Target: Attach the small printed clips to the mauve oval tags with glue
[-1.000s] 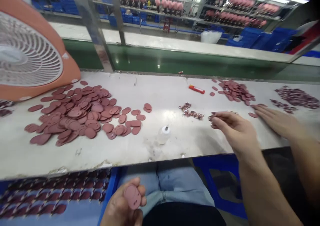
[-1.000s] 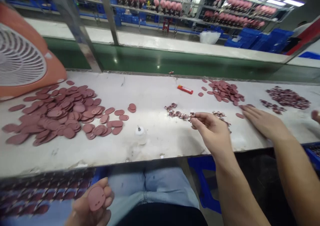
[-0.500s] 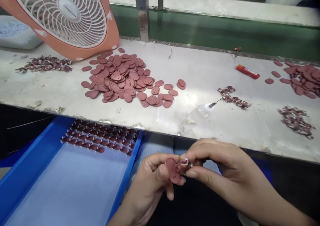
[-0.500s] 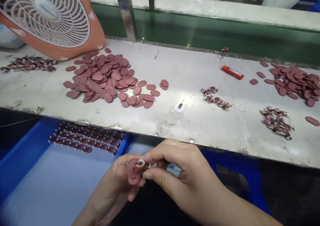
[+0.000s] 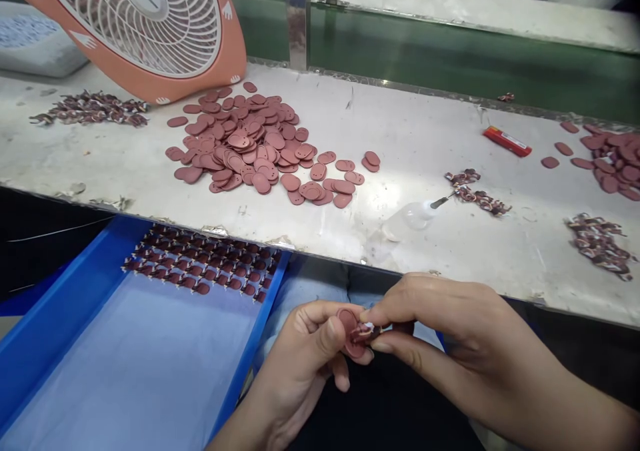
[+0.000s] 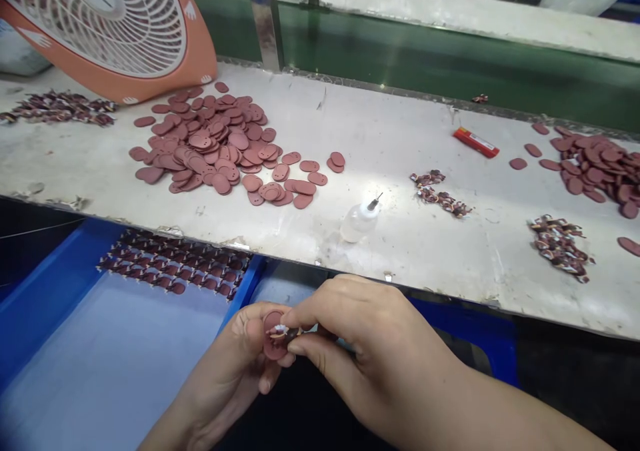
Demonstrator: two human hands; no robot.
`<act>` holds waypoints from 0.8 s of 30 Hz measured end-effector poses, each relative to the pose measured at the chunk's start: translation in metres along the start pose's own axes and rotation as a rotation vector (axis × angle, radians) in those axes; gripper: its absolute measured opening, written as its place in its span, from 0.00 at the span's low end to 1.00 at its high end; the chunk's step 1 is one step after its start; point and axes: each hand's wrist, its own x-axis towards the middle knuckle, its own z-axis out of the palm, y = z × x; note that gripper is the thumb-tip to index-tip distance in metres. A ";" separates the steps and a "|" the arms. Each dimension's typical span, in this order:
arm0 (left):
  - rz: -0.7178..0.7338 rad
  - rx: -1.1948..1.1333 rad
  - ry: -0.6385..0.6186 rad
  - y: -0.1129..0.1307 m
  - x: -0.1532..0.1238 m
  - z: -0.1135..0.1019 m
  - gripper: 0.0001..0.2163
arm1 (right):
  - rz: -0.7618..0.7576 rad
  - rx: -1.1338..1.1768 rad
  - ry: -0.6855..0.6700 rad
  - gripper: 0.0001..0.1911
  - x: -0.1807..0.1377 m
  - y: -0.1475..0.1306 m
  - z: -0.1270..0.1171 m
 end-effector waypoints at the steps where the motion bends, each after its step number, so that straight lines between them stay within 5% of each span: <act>1: -0.006 0.000 0.003 0.000 0.000 0.000 0.20 | 0.000 0.003 -0.008 0.10 0.000 0.000 -0.001; 24: -0.003 -0.010 0.054 0.001 -0.002 0.004 0.19 | -0.115 -0.010 -0.059 0.08 0.011 0.006 -0.005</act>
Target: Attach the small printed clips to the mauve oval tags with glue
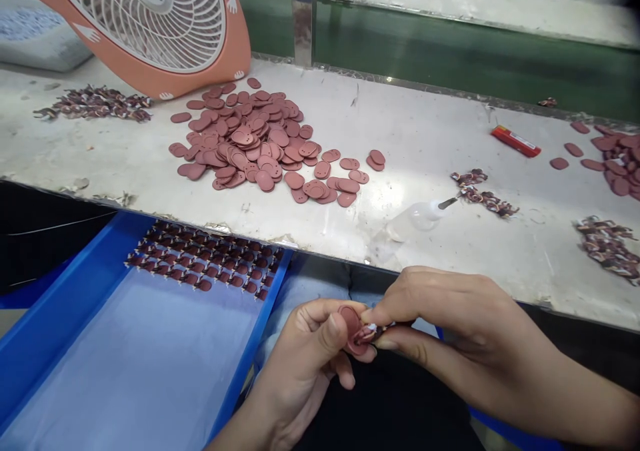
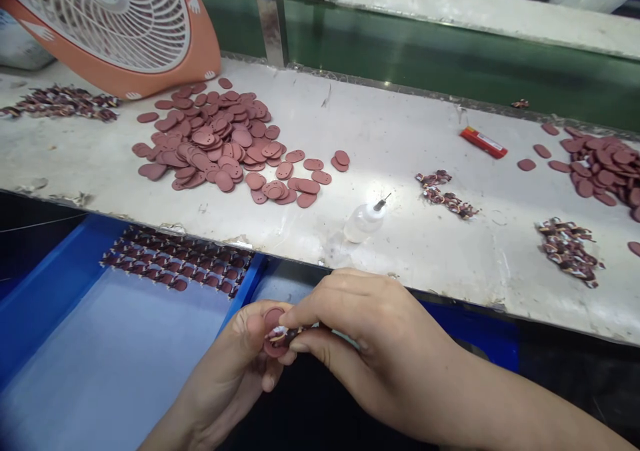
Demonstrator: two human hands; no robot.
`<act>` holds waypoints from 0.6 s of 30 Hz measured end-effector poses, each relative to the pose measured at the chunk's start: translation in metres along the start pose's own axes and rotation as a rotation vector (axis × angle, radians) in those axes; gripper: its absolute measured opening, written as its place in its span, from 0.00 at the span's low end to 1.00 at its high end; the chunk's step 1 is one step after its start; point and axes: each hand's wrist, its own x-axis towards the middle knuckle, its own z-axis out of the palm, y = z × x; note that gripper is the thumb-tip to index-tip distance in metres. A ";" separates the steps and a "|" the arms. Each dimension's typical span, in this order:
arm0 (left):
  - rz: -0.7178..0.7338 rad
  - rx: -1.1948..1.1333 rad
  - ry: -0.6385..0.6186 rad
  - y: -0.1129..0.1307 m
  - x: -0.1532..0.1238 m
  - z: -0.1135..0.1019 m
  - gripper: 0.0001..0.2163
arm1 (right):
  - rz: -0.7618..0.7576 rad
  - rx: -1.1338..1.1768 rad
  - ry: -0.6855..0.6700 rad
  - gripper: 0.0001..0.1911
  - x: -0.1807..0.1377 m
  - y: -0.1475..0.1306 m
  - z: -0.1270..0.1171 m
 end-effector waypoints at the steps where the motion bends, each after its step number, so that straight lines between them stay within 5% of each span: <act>1: 0.002 0.002 0.002 0.000 0.000 0.001 0.19 | -0.002 -0.001 0.003 0.08 0.000 0.001 0.000; 18: 0.033 0.010 0.085 0.002 -0.002 0.013 0.15 | -0.081 -0.049 0.033 0.11 -0.009 0.005 0.001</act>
